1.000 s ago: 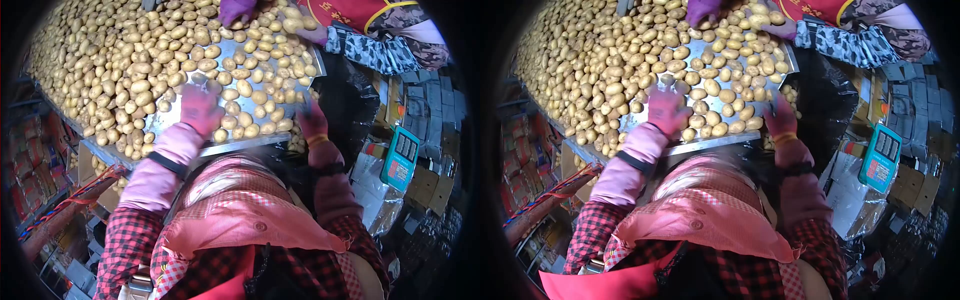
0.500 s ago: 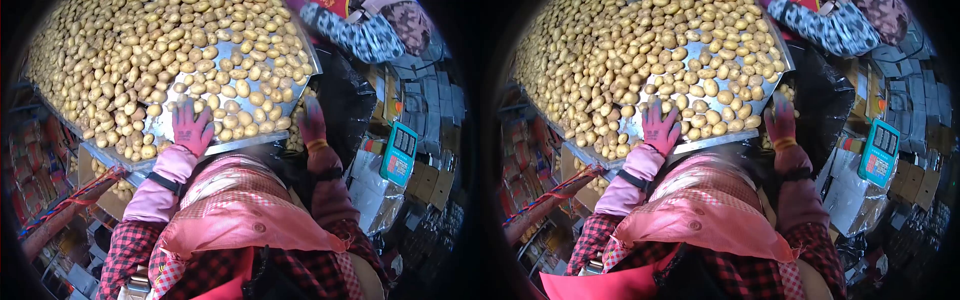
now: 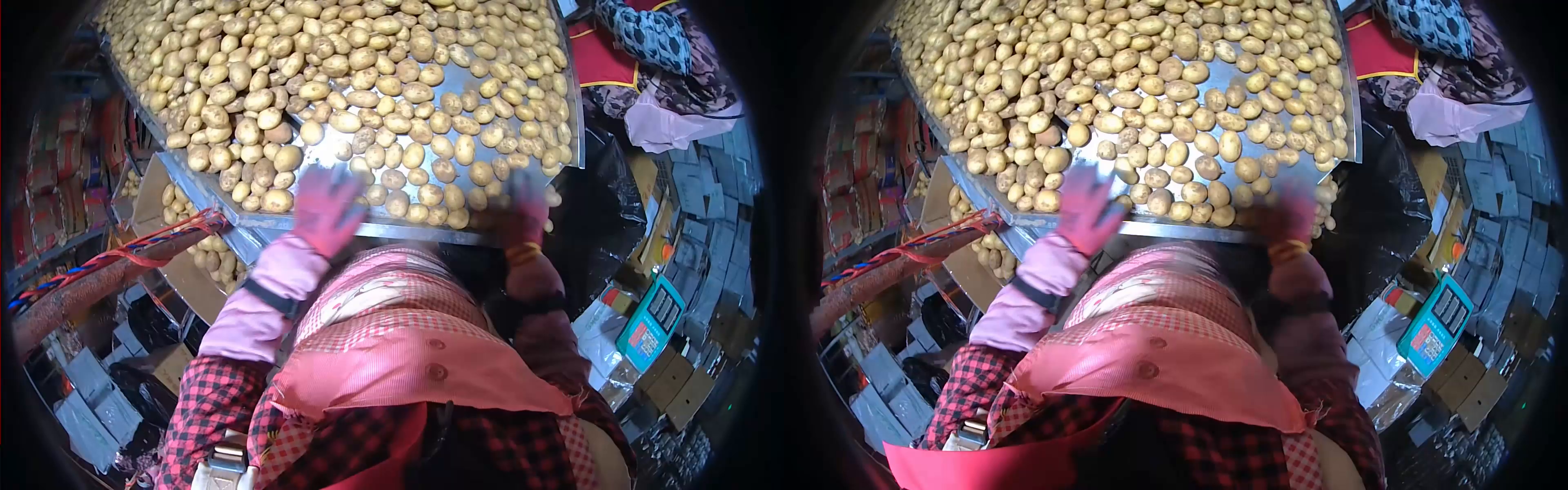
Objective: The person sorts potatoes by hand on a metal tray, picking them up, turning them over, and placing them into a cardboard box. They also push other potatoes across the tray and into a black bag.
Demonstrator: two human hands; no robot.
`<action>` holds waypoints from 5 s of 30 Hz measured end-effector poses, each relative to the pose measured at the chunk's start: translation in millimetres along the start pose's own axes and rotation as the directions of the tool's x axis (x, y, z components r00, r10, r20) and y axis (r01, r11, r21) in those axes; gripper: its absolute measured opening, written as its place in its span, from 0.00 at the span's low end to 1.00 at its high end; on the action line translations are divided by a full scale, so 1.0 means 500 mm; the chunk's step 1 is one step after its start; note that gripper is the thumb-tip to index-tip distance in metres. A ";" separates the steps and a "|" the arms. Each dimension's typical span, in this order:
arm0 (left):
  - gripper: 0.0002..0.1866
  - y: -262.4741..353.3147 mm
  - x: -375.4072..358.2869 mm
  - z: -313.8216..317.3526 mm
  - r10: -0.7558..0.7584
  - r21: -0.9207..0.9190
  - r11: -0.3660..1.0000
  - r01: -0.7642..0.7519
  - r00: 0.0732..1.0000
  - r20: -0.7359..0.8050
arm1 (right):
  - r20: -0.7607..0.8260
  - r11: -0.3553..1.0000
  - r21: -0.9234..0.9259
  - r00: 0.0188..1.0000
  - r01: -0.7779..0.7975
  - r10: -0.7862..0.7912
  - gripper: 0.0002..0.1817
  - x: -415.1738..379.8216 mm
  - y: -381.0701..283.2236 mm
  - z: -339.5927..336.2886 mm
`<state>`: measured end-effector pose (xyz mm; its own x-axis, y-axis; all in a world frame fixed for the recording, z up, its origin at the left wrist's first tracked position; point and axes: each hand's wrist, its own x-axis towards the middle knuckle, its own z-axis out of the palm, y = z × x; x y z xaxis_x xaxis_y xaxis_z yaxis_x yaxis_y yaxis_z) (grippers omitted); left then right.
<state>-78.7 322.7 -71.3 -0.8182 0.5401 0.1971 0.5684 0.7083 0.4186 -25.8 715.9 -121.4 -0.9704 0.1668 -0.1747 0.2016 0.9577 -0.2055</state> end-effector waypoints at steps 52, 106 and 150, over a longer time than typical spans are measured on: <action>0.13 -0.063 -0.338 -0.211 -0.329 -0.237 0.904 0.356 0.933 0.147 | 0.052 0.697 0.632 0.879 0.339 -0.474 0.22 0.026 -0.384 -0.032; 0.38 0.037 0.197 0.098 0.114 0.042 0.992 -0.122 0.980 0.164 | -0.117 0.946 0.017 0.940 0.325 -0.321 0.41 0.029 -0.042 -0.088; 0.41 -0.273 0.151 -0.019 -0.473 0.351 0.789 0.505 0.863 -0.177 | -0.201 0.922 0.343 0.945 -0.180 0.259 0.24 -0.202 0.127 -0.029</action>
<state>-218.8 262.6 -105.1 -0.9904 0.0504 0.1291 0.0659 0.9907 0.1189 83.0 763.4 -103.1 -0.8914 0.4526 -0.0247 0.4058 0.7726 -0.4883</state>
